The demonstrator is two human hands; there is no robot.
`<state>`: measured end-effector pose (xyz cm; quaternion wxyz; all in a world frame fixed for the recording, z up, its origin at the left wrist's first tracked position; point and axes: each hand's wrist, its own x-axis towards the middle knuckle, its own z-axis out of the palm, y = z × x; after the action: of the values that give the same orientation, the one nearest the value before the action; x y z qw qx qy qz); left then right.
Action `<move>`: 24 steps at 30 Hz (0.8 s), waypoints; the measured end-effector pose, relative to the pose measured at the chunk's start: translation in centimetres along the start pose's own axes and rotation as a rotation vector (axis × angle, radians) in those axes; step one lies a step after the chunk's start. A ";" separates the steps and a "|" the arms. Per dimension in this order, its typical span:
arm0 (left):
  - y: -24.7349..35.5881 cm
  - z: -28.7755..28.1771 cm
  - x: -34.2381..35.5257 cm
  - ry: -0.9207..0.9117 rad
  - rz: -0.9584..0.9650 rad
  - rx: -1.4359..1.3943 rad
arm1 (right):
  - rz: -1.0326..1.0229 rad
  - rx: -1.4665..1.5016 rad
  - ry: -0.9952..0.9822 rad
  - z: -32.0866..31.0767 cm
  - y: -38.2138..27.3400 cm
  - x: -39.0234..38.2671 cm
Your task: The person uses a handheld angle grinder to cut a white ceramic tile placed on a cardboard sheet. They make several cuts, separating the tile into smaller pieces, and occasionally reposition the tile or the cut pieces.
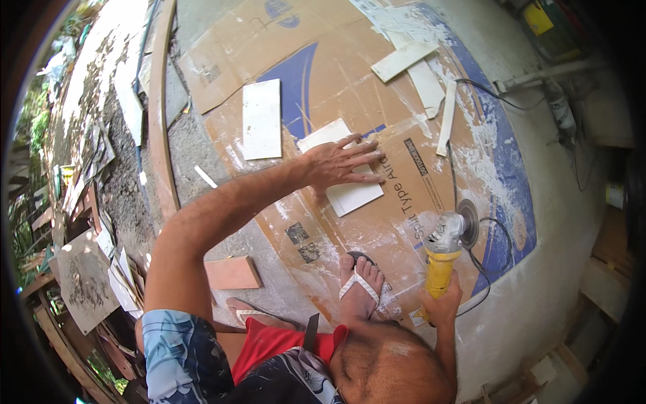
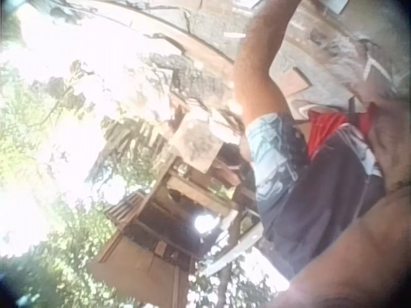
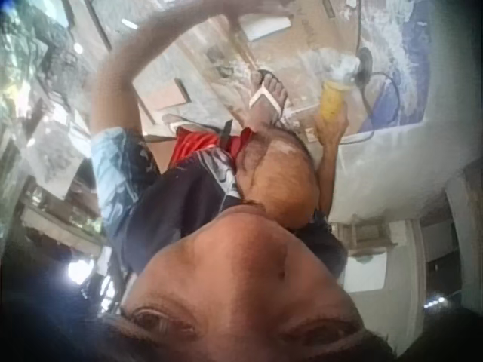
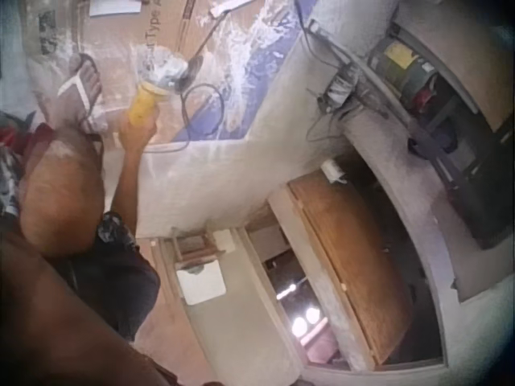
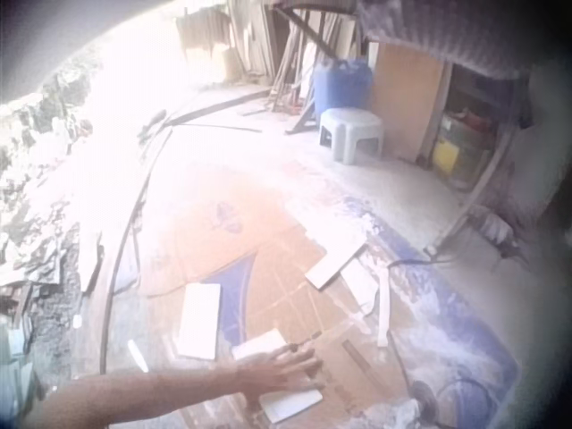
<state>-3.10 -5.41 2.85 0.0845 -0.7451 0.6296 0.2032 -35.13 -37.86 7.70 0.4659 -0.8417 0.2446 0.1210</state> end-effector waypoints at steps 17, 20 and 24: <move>11.2 1.7 4.3 0.482 -1.654 -0.980 | -0.118 -0.042 -0.066 2.5 -2.6 2.5; 12.3 3.2 4.2 0.681 -1.621 -0.858 | -0.157 -0.024 -0.071 3.9 -3.4 4.2; 12.8 5.2 3.6 0.839 -1.455 -0.962 | -0.201 -0.010 -0.114 6.2 -6.4 7.2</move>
<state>-16.16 -9.17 -1.63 -0.3561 -0.9195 -0.1573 0.0545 -25.47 -31.89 5.92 0.4845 -0.8562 0.1315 0.1224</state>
